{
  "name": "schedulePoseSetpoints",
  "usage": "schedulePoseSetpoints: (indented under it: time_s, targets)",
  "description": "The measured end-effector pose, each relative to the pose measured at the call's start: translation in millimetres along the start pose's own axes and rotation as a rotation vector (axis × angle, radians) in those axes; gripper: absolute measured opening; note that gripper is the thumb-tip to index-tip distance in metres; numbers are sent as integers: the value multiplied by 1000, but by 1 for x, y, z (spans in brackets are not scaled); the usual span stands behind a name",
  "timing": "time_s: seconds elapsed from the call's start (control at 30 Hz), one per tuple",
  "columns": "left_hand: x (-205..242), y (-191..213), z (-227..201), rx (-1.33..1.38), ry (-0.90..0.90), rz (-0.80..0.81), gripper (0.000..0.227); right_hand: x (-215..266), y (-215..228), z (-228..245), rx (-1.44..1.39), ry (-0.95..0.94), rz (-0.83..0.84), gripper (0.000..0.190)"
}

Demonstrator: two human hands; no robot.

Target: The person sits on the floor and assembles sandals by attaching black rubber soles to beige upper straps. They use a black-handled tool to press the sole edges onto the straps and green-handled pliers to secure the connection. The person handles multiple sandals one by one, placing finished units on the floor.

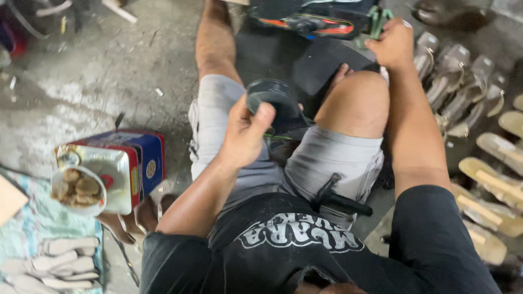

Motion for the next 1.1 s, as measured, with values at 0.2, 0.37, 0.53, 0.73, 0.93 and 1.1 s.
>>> schedulePoseSetpoints:
  time_s: [0.2, 0.37, 0.53, 0.73, 0.93, 1.1]
  targets:
    - [22, -1, -25, -204, -5, 47, 34, 8, 34, -17, -515, -639, 119, 18]
    - [31, -15, -49, -206, -62, 119, 42, 66, 137, 35, -894, -718, -39, 31]
    - [33, -28, -69, -402, -220, 276, 32, 144, 228, 138, -979, -523, -115, 37]
    - [36, -31, -77, -531, -238, 350, 34, 180, 236, 227, -854, -176, 88, 41]
    - [14, 45, -60, -164, -131, -218, 45, 191, 227, 199, -664, -287, -4, 57]
    - [15, 73, -26, 316, 35, -394, 68, 191, 221, 183, -1048, -627, -118, 54]
Point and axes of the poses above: each hand's wrist, its own x-axis away from the middle knuckle, its own y-axis out of the back of the hand, z = x × y, the point moved 8 cm from there along -x, towards the middle knuckle, and after that the axes turned 9 degrees about -y, right-handed, at the moved point
